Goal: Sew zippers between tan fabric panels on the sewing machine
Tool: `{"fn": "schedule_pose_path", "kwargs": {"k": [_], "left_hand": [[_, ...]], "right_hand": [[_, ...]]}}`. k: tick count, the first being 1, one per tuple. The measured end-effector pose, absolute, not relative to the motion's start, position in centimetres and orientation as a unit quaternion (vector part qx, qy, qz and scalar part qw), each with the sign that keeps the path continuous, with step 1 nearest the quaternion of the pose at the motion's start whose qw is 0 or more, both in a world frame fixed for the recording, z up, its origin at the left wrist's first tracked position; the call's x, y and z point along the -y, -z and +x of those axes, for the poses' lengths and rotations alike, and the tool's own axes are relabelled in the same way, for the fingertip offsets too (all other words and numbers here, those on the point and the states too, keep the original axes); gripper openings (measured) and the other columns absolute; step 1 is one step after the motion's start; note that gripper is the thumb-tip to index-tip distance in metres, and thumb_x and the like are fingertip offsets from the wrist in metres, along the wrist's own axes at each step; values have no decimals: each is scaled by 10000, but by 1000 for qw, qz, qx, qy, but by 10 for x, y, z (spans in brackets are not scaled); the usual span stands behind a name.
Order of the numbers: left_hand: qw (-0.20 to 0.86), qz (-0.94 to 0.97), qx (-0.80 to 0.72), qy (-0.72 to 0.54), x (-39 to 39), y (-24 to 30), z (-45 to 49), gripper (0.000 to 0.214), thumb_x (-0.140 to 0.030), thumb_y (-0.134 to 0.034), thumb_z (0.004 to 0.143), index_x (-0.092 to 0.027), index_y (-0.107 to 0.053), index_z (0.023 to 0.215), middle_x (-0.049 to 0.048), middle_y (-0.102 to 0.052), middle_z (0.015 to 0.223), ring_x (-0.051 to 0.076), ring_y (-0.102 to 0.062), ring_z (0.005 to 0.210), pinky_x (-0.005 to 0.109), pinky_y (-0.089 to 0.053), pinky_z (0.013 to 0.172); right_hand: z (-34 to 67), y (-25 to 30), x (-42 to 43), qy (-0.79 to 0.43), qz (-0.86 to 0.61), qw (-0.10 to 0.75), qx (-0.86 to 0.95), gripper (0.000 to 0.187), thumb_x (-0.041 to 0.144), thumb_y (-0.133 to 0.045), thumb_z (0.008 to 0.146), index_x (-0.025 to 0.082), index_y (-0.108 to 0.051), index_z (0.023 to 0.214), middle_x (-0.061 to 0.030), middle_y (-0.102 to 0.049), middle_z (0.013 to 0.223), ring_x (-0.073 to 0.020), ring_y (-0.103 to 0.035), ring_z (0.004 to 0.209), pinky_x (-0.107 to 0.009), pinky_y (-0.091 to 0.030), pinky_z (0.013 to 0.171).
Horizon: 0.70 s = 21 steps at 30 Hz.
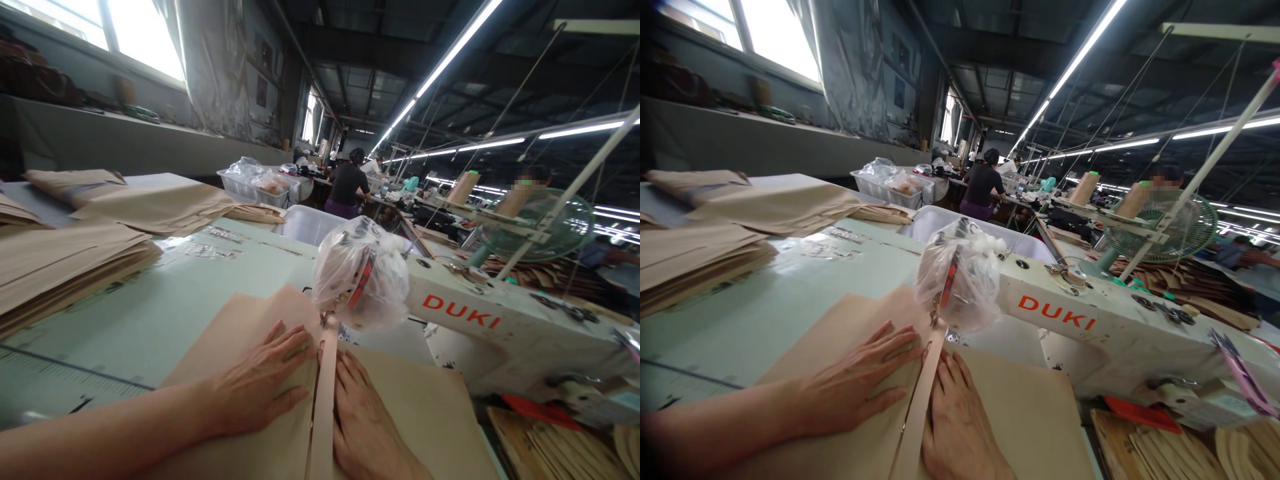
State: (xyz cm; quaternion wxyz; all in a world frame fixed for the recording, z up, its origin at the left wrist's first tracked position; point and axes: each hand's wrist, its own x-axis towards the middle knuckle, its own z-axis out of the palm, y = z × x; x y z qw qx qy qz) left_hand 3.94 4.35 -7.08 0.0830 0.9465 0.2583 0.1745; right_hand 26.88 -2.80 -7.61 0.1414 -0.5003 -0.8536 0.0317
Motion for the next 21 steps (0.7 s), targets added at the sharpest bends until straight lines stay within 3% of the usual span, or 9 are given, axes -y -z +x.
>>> {"fn": "schedule_pose_path", "kwargs": {"k": [3, 7, 9, 15, 21], "left_hand": [[86, 947, -256, -173, -45, 70, 39, 594, -331, -573, 985, -268, -369, 1539, 134, -463, 1495, 343, -399, 1424, 648, -243, 1200], [98, 950, -242, -173, -48, 70, 37, 636, -333, -576, 985, -296, -326, 1568, 124, -467, 1497, 342, -395, 1431, 643, -245, 1201], [96, 950, -241, -171, -48, 71, 35, 633, -338, -562, 994, -298, -314, 1576, 128, -451, 1514, 339, -384, 1441, 645, -239, 1202], [94, 956, -249, -124, -46, 64, 32, 646, -366, -538, 1004, -325, -271, 1591, 139, -378, 1584, 349, -316, 1485, 678, -254, 1178], [99, 952, -253, -138, -66, 63, 41, 666, -361, -577, 982, -328, -298, 1585, 115, -383, 1591, 356, -310, 1486, 666, -240, 1186]], "right_hand": [[275, 73, 23, -66, -495, 167, 850, 551, 210, -444, 967, 183, -438, 1518, -52, -434, 1546, -219, -362, 1451, -426, -284, 1252], [286, 63, 9, -48, -560, 315, 765, 423, 166, -324, 991, 184, -616, 1296, -87, -603, 1341, -207, -567, 1256, -440, -485, 1112], [284, 61, 5, -10, -565, 337, 753, 421, 143, -308, 986, 177, -620, 1266, -97, -622, 1294, -211, -587, 1219, -451, -508, 1081], [270, 84, 7, 86, -493, 194, 844, 496, 134, -371, 991, 150, -472, 1476, -36, -460, 1524, -214, -449, 1402, -492, -404, 1175], [277, 87, -12, 109, -503, 156, 843, 504, 144, -348, 992, 133, -478, 1479, -33, -416, 1547, -234, -458, 1397, -496, -457, 1131]]}}
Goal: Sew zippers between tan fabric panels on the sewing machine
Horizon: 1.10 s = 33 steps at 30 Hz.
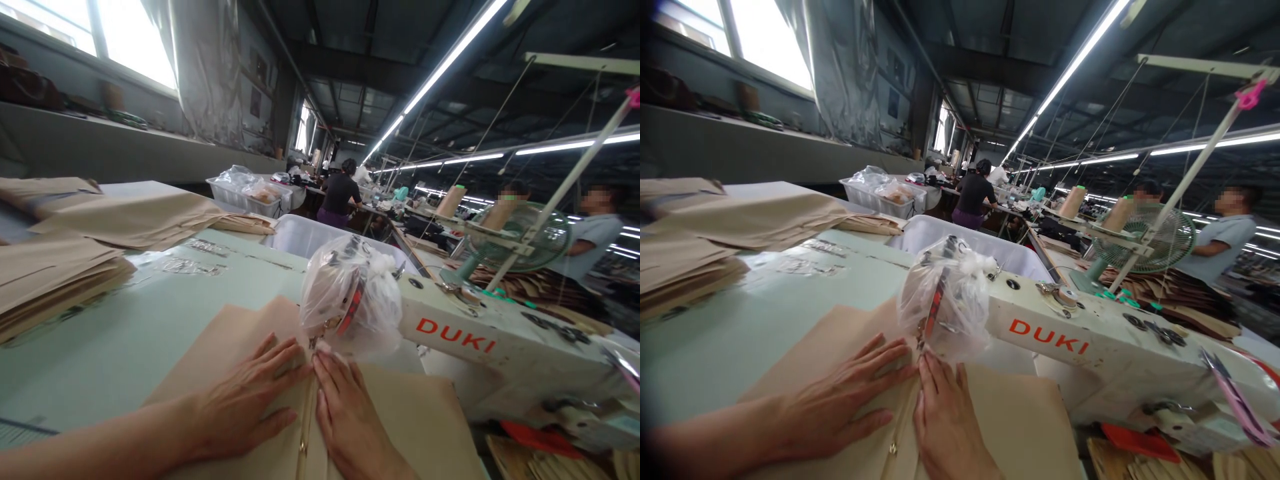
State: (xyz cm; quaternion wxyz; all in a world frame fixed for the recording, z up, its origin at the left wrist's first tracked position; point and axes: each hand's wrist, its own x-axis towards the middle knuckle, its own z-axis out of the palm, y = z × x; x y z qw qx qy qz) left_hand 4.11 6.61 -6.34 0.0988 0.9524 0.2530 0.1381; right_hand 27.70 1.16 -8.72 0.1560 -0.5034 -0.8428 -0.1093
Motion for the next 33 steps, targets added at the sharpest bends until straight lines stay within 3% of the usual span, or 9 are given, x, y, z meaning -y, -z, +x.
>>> {"fn": "schedule_pose_path", "kwargs": {"k": [6, 13, 20, 25, 30, 33], "left_hand": [[63, 951, -238, -187, -71, 70, 42, 759, -326, -637, 938, -340, -266, 1600, 91, -429, 1566, 356, -380, 1451, 623, -290, 1194], [35, 951, -232, -200, -69, 67, 40, 810, -302, -657, 913, -340, -240, 1607, 70, -430, 1569, 322, -410, 1439, 553, -304, 1213], [60, 955, -250, -146, -71, 58, 42, 771, -355, -636, 936, -325, -256, 1606, 91, -356, 1609, 365, -361, 1459, 644, -306, 1178], [61, 957, -248, -139, -77, 69, 43, 742, -397, -610, 961, -321, -253, 1607, 100, -310, 1628, 371, -286, 1489, 679, -269, 1170], [51, 957, -251, -139, -78, 69, 42, 641, -473, -561, 1003, -321, -331, 1582, 121, -363, 1605, 377, -305, 1481, 666, -269, 1173], [11, 940, -299, -167, -42, 65, 30, 534, -461, -486, 1045, -291, -413, 1547, 130, -359, 1606, 399, -293, 1482, 682, -266, 1166]], "right_hand": [[275, 89, -19, 121, -504, 130, 846, 583, 93, -359, 898, 52, -470, 1469, -129, -399, 1543, -295, -473, 1383, -544, -520, 1052], [277, 99, -21, 146, -495, 154, 843, 593, 100, -381, 876, 87, -484, 1459, -106, -417, 1540, -286, -488, 1371, -515, -525, 1058], [283, 105, -28, 181, -475, 142, 849, 622, 88, -398, 842, 55, -465, 1459, -157, -444, 1511, -309, -513, 1348, -514, -565, 999], [284, 110, -32, 142, -494, 173, 840, 615, 97, -409, 866, 98, -456, 1480, -124, -444, 1522, -291, -515, 1347, -510, -535, 1042], [273, 70, -16, 49, -535, 183, 823, 566, 111, -380, 926, 168, -466, 1482, -59, -446, 1534, -274, -475, 1379, -549, -450, 1121], [268, 56, 40, 32, -590, 257, 765, 488, 167, -359, 967, 192, -525, 1425, -80, -575, 1412, -271, -572, 1275, -495, -505, 1064]]}}
